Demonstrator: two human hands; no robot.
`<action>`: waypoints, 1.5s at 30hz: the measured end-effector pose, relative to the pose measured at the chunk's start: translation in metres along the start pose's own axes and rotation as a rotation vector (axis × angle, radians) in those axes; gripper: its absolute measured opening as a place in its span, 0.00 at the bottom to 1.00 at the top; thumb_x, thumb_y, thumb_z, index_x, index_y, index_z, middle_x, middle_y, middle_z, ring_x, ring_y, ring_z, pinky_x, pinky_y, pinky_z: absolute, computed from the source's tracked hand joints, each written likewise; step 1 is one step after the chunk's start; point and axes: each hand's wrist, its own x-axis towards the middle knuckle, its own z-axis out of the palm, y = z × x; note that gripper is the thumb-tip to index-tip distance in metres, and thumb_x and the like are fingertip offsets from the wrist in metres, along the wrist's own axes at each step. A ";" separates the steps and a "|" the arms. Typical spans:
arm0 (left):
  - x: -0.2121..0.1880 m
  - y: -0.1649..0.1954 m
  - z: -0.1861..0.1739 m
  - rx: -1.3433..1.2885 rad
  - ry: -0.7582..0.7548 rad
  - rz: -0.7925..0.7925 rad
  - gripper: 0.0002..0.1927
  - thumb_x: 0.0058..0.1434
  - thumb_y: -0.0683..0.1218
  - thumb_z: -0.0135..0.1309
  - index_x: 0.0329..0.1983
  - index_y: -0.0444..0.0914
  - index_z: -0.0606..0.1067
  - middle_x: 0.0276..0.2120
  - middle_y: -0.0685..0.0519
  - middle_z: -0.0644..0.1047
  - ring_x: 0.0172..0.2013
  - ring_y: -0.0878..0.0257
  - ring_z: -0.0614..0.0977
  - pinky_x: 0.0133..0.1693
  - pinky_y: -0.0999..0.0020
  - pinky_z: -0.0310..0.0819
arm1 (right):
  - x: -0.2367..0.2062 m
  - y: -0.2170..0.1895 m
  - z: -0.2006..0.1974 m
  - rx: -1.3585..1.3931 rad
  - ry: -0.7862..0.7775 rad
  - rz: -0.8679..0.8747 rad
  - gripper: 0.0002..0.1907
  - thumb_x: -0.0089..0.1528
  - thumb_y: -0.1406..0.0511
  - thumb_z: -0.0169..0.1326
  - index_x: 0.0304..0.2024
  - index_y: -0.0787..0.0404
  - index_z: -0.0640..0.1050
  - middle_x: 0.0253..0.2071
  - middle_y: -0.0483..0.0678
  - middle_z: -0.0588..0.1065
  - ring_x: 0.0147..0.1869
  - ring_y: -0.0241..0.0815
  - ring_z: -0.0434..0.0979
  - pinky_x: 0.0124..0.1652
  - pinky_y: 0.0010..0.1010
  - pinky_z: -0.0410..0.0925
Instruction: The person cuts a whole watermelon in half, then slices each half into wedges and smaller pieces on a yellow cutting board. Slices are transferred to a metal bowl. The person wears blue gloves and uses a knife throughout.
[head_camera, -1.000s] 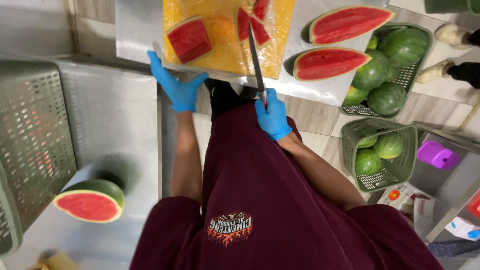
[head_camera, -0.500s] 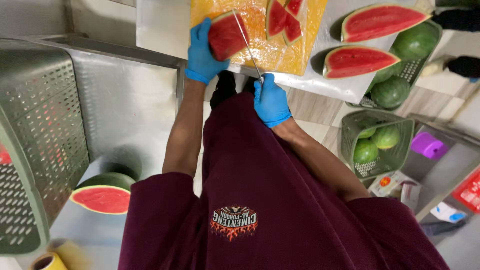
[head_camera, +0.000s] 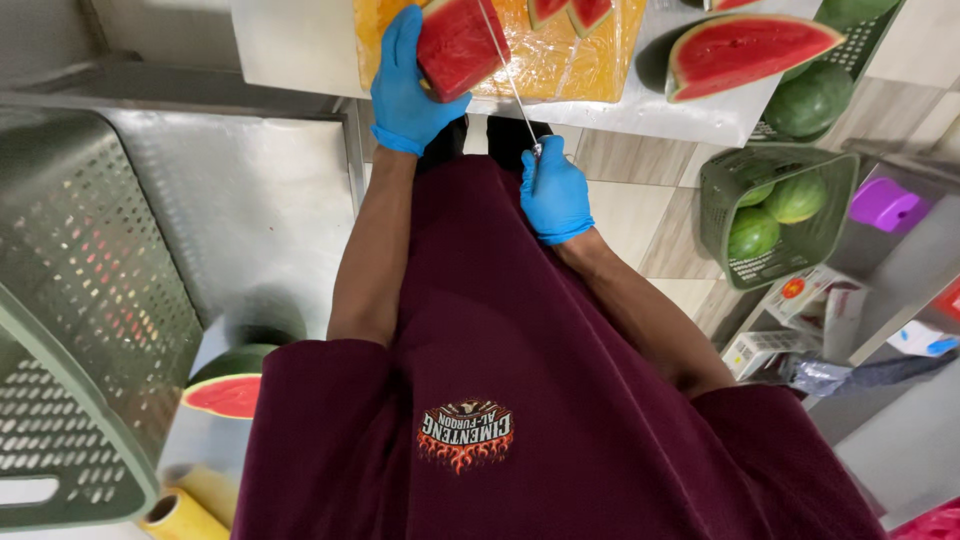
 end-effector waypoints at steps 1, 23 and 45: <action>0.000 0.001 0.001 -0.022 -0.014 -0.036 0.54 0.52 0.50 0.78 0.77 0.41 0.58 0.72 0.46 0.64 0.70 0.50 0.72 0.66 0.62 0.77 | 0.001 -0.001 -0.001 0.007 -0.003 0.021 0.13 0.71 0.64 0.50 0.51 0.67 0.66 0.36 0.64 0.78 0.36 0.70 0.78 0.34 0.55 0.70; -0.002 0.005 0.003 0.031 0.027 -0.054 0.53 0.51 0.50 0.77 0.75 0.41 0.60 0.70 0.46 0.66 0.69 0.49 0.73 0.66 0.60 0.76 | 0.024 -0.001 -0.005 -0.004 -0.108 0.114 0.13 0.70 0.63 0.51 0.46 0.67 0.65 0.34 0.66 0.77 0.34 0.70 0.78 0.32 0.57 0.69; 0.013 0.017 -0.005 0.024 0.032 -0.134 0.54 0.47 0.51 0.77 0.74 0.38 0.61 0.69 0.43 0.68 0.67 0.47 0.74 0.65 0.57 0.74 | 0.111 0.020 0.040 0.036 -0.153 0.149 0.20 0.70 0.57 0.50 0.55 0.66 0.65 0.32 0.69 0.77 0.37 0.73 0.78 0.38 0.58 0.70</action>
